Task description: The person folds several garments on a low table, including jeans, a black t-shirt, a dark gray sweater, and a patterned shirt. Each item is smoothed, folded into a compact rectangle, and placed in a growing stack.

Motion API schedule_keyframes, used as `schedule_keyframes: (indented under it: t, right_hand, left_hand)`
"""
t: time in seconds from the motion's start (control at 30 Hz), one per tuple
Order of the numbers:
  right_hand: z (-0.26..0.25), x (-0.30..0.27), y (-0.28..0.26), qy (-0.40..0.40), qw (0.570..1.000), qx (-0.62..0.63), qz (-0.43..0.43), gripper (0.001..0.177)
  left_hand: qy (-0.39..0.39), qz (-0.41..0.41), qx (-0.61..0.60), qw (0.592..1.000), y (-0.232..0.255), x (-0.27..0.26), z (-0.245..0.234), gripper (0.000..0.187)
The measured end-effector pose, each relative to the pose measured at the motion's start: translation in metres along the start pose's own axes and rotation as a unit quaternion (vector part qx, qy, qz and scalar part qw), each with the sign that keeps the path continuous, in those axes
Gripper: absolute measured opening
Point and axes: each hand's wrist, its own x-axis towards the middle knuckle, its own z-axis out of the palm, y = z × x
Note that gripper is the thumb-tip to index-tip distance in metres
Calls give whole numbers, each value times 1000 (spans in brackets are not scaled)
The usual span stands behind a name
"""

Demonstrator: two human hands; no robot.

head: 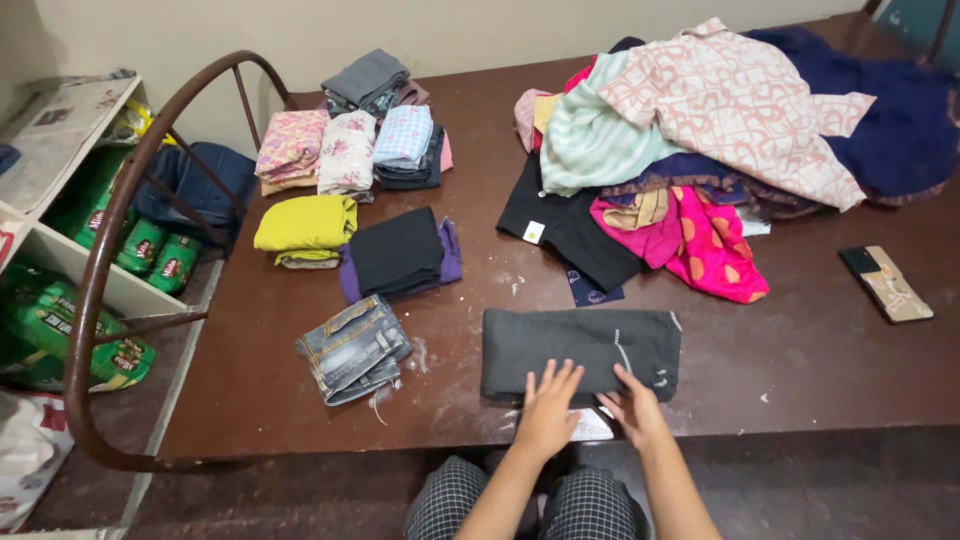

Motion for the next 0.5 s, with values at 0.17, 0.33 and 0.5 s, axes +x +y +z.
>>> schedule_keyframes:
  t: [0.17, 0.33, 0.5]
  right_hand:
    - [-18, 31, 4, 15, 996, -71, -47, 23]
    - [25, 13, 0, -23, 997, -38, -60, 19]
    - [132, -35, 2, -133, 988, -53, -57, 29]
  left_hand:
    - [100, -73, 79, 989, -59, -5, -9, 85]
    - [96, -108, 64, 987, -68, -1, -35, 90]
    - [270, -214, -151, 927, -81, 3, -36, 87]
